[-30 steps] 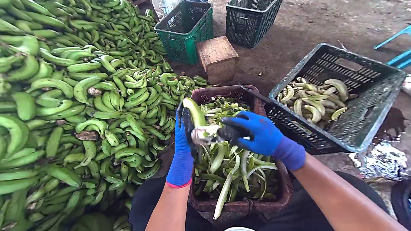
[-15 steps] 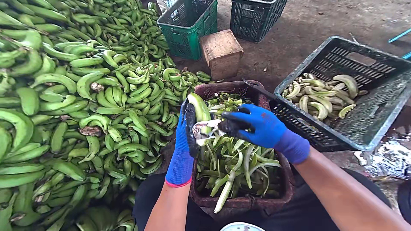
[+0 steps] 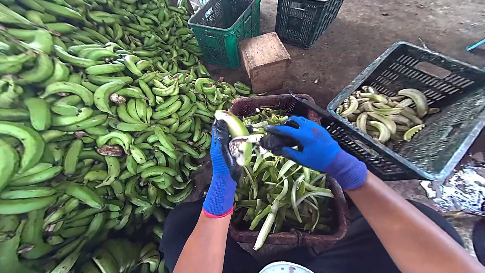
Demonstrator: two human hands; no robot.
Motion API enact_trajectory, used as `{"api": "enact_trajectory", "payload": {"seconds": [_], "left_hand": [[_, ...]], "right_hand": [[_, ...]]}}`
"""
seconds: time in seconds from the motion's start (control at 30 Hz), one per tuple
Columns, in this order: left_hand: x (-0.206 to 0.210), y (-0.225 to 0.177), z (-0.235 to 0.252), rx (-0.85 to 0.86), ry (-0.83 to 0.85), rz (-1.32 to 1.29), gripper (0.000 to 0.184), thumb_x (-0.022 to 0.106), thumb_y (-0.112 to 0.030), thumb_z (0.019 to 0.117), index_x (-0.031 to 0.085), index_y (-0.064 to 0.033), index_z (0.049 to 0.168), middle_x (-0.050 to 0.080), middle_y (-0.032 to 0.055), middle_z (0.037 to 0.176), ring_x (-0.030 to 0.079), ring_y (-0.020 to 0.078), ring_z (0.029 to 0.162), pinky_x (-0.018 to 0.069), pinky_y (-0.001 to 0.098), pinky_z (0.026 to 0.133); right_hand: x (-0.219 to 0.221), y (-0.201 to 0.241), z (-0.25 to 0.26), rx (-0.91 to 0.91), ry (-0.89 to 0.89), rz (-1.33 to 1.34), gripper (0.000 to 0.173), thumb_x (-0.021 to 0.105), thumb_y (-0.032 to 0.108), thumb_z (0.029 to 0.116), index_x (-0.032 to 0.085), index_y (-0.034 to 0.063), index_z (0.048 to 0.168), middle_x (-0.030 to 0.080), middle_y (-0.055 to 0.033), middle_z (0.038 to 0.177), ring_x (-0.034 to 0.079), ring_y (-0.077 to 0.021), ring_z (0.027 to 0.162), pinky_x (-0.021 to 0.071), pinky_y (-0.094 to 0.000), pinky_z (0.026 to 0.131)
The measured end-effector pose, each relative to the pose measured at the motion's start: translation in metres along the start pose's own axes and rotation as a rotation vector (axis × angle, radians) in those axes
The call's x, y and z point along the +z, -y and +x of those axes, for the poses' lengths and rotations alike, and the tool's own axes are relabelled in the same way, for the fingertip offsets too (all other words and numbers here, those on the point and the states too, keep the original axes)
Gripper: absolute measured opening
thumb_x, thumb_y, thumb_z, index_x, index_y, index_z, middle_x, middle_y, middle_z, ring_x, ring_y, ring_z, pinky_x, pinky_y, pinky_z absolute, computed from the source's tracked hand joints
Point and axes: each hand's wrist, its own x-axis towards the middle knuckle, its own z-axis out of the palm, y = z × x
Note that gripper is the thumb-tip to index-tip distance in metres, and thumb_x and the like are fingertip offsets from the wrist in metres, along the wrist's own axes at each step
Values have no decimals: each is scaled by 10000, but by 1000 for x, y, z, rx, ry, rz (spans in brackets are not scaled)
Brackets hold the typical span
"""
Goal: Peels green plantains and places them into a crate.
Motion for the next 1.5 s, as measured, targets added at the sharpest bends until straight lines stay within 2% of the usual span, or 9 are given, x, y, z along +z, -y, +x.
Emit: {"api": "enact_trajectory", "payload": {"seconds": [0.2, 0.37, 0.63, 0.83, 0.93, 1.07, 1.2, 1.3, 1.5], "left_hand": [[8, -7, -18, -224, 476, 525, 431, 359, -245, 1076, 478, -79, 1455, 647, 44, 1144, 629, 46, 960, 537, 251, 861], [-9, 16, 3, -172, 84, 34, 312, 345, -299, 1102, 597, -132, 1178, 660, -9, 874, 647, 57, 743, 561, 227, 637], [-4, -1, 11, -124, -63, -536, 380, 335, -428, 1096, 603, -159, 1119, 687, 25, 980, 696, 129, 911, 601, 322, 758], [0, -1, 2, 32, 233, -310, 387, 349, -410, 1095, 614, -170, 1245, 694, 14, 1020, 693, 96, 906, 603, 276, 748], [5, -7, -4, -69, 110, 92, 440, 280, -463, 1101, 597, -193, 1242, 667, -22, 888, 651, 42, 735, 566, 230, 624], [11, -5, -16, -53, 256, 656, 452, 314, -266, 1107, 493, -26, 1445, 651, 138, 1175, 632, 130, 1006, 523, 344, 917], [16, -1, -15, -194, 395, 861, 448, 406, -269, 1104, 478, -75, 1502, 606, 190, 1369, 576, 261, 1265, 420, 457, 1090], [9, 5, -5, -221, 194, 793, 512, 484, -353, 1077, 437, -108, 1524, 632, 212, 1292, 629, 304, 1145, 475, 508, 1006], [-28, 10, -1, -275, 146, 173, 346, 381, -346, 1098, 601, -133, 1261, 672, 10, 1005, 652, 59, 844, 557, 232, 735]], "right_hand": [[-20, -23, 18, 285, 111, 177, 460, 503, 416, 1040, 611, 199, 1431, 669, -133, 1277, 647, -311, 1166, 491, -598, 974], [8, 3, 1, 115, 23, 83, 515, 659, 385, 912, 650, 169, 1380, 686, -158, 1168, 676, -347, 1030, 544, -591, 831], [12, 11, -1, -15, -142, -49, 538, 667, 429, 862, 703, 159, 1325, 688, -209, 1152, 664, -408, 1018, 526, -579, 802], [-2, 13, 3, 190, -23, 70, 501, 608, 346, 946, 621, 177, 1418, 668, -149, 1147, 667, -326, 999, 545, -555, 791], [-1, 2, 2, 145, -40, 29, 536, 648, 420, 907, 648, 186, 1389, 665, -157, 1132, 659, -336, 994, 540, -543, 794], [-6, -5, 5, 316, 84, 158, 437, 486, 367, 1057, 601, 186, 1438, 676, -133, 1257, 671, -311, 1094, 526, -589, 907], [-5, -13, 7, 488, 189, 262, 434, 347, 364, 1119, 655, 177, 1361, 728, -131, 1106, 695, -288, 943, 533, -558, 836], [1, -9, 6, 444, 158, 238, 412, 488, 355, 1073, 602, 186, 1431, 706, -140, 1224, 680, -316, 1095, 502, -608, 943], [18, -5, -11, -59, -20, -52, 591, 714, 452, 834, 687, 163, 1349, 700, -200, 1109, 677, -403, 991, 538, -584, 802]]}}
